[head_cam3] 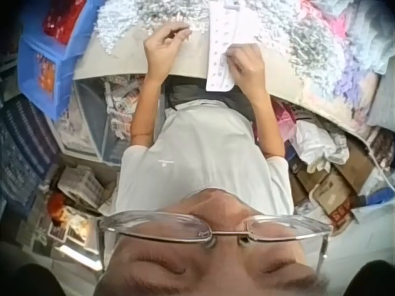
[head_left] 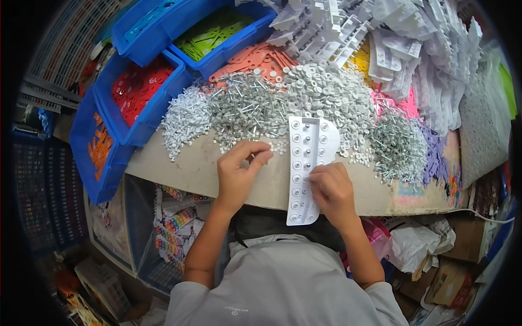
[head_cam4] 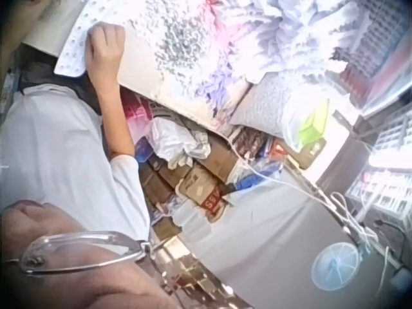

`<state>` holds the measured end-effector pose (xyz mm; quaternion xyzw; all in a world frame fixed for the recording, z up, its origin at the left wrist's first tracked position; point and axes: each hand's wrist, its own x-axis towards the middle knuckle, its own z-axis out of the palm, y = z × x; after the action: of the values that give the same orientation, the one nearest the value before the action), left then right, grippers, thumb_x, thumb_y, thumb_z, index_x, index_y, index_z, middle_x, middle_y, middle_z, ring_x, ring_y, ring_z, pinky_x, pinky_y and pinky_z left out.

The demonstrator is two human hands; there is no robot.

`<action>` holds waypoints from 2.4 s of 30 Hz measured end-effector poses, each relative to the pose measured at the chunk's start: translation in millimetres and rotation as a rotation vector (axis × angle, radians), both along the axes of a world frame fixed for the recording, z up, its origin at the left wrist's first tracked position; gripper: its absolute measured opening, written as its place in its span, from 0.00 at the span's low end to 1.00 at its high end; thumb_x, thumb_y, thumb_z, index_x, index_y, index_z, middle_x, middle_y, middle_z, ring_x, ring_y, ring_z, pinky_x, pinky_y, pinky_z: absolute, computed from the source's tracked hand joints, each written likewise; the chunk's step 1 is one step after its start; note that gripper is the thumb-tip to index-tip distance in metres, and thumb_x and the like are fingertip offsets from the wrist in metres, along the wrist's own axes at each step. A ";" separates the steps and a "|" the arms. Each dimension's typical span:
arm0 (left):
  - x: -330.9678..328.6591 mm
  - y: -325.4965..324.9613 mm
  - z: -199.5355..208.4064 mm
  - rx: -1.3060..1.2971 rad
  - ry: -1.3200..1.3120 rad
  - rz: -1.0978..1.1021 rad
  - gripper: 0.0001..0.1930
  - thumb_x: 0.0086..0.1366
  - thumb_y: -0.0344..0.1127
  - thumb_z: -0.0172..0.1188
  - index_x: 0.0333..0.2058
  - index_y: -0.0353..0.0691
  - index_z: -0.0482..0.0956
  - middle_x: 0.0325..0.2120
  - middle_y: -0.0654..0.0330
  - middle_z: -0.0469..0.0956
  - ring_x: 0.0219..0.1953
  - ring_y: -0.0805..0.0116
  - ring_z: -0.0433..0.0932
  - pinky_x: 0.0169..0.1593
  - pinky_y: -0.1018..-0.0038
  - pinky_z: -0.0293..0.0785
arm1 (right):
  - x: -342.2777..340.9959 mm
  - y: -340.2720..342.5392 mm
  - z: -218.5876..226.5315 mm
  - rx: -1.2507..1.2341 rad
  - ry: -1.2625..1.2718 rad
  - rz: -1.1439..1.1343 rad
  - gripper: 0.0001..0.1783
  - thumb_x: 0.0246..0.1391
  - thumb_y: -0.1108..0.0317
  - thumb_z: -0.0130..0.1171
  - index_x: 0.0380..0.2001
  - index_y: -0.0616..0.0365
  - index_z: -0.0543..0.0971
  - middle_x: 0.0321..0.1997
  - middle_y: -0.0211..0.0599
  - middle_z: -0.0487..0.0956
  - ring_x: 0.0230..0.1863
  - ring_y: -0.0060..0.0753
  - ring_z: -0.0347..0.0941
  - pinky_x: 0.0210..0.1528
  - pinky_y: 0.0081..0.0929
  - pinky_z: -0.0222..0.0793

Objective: Assembling a colorful toy by inserting small plastic pieces into a white base.

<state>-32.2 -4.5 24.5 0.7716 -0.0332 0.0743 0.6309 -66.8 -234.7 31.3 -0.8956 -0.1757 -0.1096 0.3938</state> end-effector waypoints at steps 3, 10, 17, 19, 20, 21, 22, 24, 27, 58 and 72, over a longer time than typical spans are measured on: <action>-9.3 -9.4 5.6 0.006 0.034 -0.049 0.05 0.60 0.23 0.69 0.35 0.33 0.84 0.31 0.62 0.82 0.35 0.74 0.78 0.38 0.78 0.72 | 0.3 -1.2 8.4 -0.146 -0.078 0.107 0.12 0.43 0.80 0.67 0.34 0.59 0.79 0.40 0.38 0.80 0.43 0.45 0.74 0.48 0.39 0.70; -17.9 -29.0 -4.2 0.289 -0.274 -0.164 0.09 0.55 0.30 0.73 0.30 0.40 0.80 0.35 0.59 0.75 0.43 0.54 0.75 0.48 0.60 0.68 | 25.7 -70.9 7.7 -0.401 -0.174 -0.516 0.09 0.55 0.78 0.62 0.40 0.58 0.81 0.38 0.39 0.78 0.44 0.45 0.72 0.52 0.41 0.64; -22.4 -47.4 -7.3 0.452 -0.368 -0.218 0.09 0.54 0.32 0.74 0.30 0.42 0.81 0.39 0.61 0.74 0.46 0.56 0.73 0.51 0.61 0.65 | 40.5 -102.3 -2.9 -0.579 -0.147 -0.596 0.09 0.55 0.75 0.64 0.40 0.56 0.81 0.42 0.35 0.77 0.49 0.44 0.71 0.56 0.43 0.63; -23.5 -49.6 -9.2 0.463 -0.387 -0.221 0.09 0.54 0.32 0.73 0.30 0.42 0.80 0.39 0.61 0.73 0.46 0.56 0.73 0.50 0.60 0.66 | 42.3 -103.1 -5.4 -0.615 -0.142 -0.590 0.08 0.56 0.75 0.63 0.40 0.56 0.81 0.43 0.35 0.77 0.49 0.44 0.71 0.55 0.42 0.63; -24.3 -50.0 -10.4 0.477 -0.388 -0.238 0.09 0.54 0.32 0.73 0.31 0.43 0.80 0.39 0.61 0.74 0.46 0.57 0.74 0.51 0.60 0.66 | 43.0 -103.4 -6.7 -0.653 -0.136 -0.585 0.07 0.57 0.74 0.63 0.39 0.56 0.81 0.44 0.35 0.77 0.50 0.44 0.71 0.55 0.42 0.63; -25.3 -50.3 -11.7 0.491 -0.389 -0.254 0.10 0.54 0.32 0.73 0.32 0.43 0.80 0.40 0.62 0.74 0.47 0.57 0.74 0.51 0.60 0.67 | 43.3 -103.7 -7.9 -0.651 -0.136 -0.583 0.07 0.57 0.74 0.63 0.39 0.56 0.81 0.44 0.35 0.77 0.50 0.44 0.71 0.55 0.42 0.63; -26.1 -50.8 -13.0 0.493 -0.388 -0.252 0.10 0.54 0.32 0.73 0.32 0.43 0.80 0.40 0.62 0.74 0.47 0.57 0.74 0.51 0.60 0.67 | 43.0 -103.9 -9.1 -0.621 -0.167 -0.587 0.06 0.58 0.74 0.62 0.39 0.56 0.80 0.44 0.35 0.77 0.50 0.43 0.71 0.54 0.41 0.63; -27.7 -50.4 -15.2 0.581 -0.517 -0.243 0.10 0.54 0.33 0.73 0.33 0.44 0.81 0.41 0.63 0.75 0.48 0.59 0.74 0.53 0.61 0.67 | 41.7 -103.7 -9.8 -0.585 -0.198 -0.586 0.06 0.58 0.74 0.61 0.39 0.56 0.80 0.44 0.35 0.78 0.50 0.43 0.71 0.53 0.40 0.63; -33.6 -47.4 -15.8 0.741 -0.627 -0.288 0.11 0.55 0.35 0.72 0.35 0.44 0.81 0.42 0.64 0.76 0.50 0.61 0.75 0.55 0.63 0.67 | 33.9 -104.1 -3.5 -0.508 -0.239 -0.631 0.06 0.61 0.74 0.59 0.42 0.58 0.79 0.41 0.36 0.78 0.46 0.41 0.72 0.53 0.39 0.63; 6.0 19.8 6.9 0.549 -0.415 -0.006 0.07 0.57 0.23 0.67 0.36 0.37 0.82 0.35 0.56 0.78 0.41 0.54 0.77 0.43 0.62 0.72 | -43.5 11.9 25.1 0.094 0.341 -0.057 0.11 0.49 0.85 0.65 0.36 0.62 0.79 0.36 0.41 0.77 0.38 0.40 0.74 0.39 0.32 0.72; -60.1 -20.8 8.0 0.247 -0.299 -0.388 0.08 0.54 0.27 0.72 0.33 0.38 0.84 0.31 0.61 0.81 0.36 0.59 0.79 0.42 0.65 0.73 | -38.5 -1.8 27.6 0.047 0.272 0.024 0.11 0.54 0.84 0.62 0.39 0.61 0.81 0.38 0.44 0.81 0.39 0.45 0.78 0.42 0.34 0.75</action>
<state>-92.2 -25.3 32.6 0.8025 -0.2820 0.0605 0.5224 -105.3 -236.5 58.9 -0.8905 -0.1286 0.0137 0.4363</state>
